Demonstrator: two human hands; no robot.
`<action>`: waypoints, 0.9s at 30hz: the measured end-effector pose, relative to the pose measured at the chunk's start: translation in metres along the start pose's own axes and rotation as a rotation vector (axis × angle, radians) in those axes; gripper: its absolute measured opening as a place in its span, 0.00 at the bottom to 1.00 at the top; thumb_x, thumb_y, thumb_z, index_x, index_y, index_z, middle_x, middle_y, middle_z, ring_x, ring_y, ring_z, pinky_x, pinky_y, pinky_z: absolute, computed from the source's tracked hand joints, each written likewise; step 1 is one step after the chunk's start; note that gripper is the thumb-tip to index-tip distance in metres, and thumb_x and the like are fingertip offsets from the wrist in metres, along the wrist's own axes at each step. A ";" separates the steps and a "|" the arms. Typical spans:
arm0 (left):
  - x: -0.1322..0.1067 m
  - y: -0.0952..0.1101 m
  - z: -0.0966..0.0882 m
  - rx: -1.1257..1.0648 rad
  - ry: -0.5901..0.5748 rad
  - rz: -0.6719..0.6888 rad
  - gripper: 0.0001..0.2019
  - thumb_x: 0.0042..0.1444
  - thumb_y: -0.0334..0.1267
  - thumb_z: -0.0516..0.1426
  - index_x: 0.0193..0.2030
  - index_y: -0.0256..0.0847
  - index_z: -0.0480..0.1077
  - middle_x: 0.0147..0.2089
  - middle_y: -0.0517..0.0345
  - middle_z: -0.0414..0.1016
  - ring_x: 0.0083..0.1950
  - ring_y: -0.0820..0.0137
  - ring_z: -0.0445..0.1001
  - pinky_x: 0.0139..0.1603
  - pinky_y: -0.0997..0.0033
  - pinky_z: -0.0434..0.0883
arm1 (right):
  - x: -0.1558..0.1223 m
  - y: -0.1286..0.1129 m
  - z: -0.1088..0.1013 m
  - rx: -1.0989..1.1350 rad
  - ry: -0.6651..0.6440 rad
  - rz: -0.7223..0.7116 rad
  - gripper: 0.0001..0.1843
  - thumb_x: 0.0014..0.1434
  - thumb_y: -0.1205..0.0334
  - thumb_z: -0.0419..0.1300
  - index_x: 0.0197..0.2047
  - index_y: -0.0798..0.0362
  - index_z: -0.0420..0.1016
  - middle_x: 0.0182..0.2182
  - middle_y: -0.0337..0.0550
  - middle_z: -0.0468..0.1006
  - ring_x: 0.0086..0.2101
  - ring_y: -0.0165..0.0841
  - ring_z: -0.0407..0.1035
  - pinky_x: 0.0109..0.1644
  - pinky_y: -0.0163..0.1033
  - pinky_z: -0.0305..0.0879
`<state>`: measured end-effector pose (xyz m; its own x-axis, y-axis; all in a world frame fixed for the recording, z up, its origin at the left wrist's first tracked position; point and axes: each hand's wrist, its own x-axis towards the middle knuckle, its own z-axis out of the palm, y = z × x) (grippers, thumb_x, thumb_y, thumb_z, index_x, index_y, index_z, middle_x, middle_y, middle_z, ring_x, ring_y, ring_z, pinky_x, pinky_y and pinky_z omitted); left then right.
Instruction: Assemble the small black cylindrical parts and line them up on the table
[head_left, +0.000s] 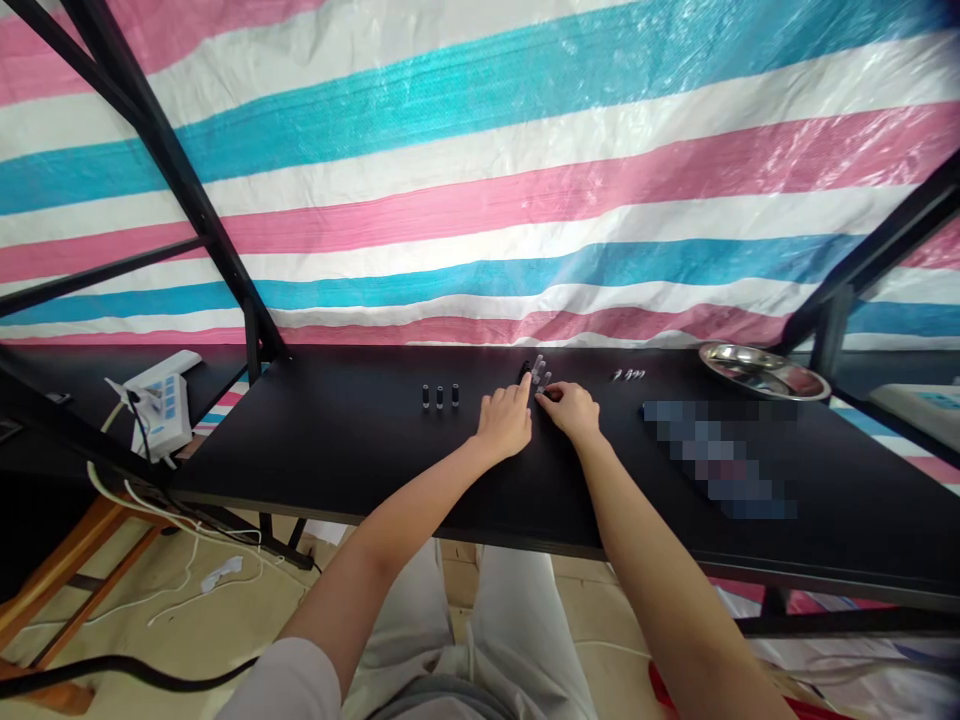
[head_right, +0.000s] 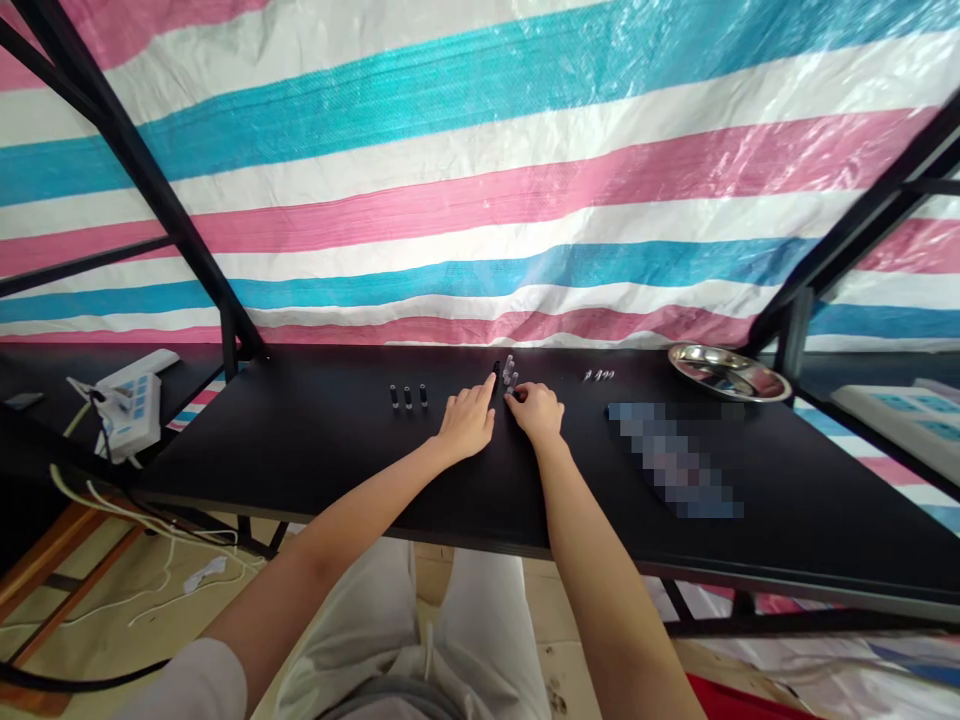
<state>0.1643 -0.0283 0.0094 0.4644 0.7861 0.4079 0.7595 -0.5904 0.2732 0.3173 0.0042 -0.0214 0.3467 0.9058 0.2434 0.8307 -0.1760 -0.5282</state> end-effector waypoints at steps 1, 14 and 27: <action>0.005 0.001 0.003 0.004 0.004 -0.016 0.29 0.57 0.32 0.48 0.65 0.37 0.45 0.49 0.45 0.69 0.47 0.58 0.67 0.44 0.59 0.64 | -0.001 0.000 0.001 0.000 0.021 -0.008 0.15 0.49 0.53 0.58 0.37 0.51 0.76 0.35 0.46 0.76 0.39 0.40 0.68 0.39 0.42 0.60; 0.032 -0.019 0.021 0.143 0.029 0.025 0.10 0.59 0.31 0.49 0.45 0.35 0.68 0.40 0.48 0.73 0.42 0.62 0.69 0.41 0.63 0.65 | -0.002 -0.003 0.002 0.030 0.048 0.002 0.13 0.50 0.54 0.57 0.36 0.52 0.76 0.34 0.46 0.75 0.39 0.40 0.66 0.41 0.44 0.58; -0.028 -0.030 -0.023 -0.240 0.258 0.135 0.09 0.57 0.43 0.54 0.37 0.40 0.71 0.32 0.58 0.74 0.34 0.71 0.70 0.38 0.72 0.68 | 0.001 -0.005 0.004 0.069 0.020 0.082 0.11 0.50 0.55 0.57 0.34 0.51 0.75 0.34 0.43 0.76 0.39 0.40 0.66 0.44 0.46 0.55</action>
<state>0.1183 -0.0374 0.0095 0.3996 0.6441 0.6523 0.5564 -0.7359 0.3858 0.3112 0.0073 -0.0217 0.4218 0.8813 0.2132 0.7674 -0.2217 -0.6016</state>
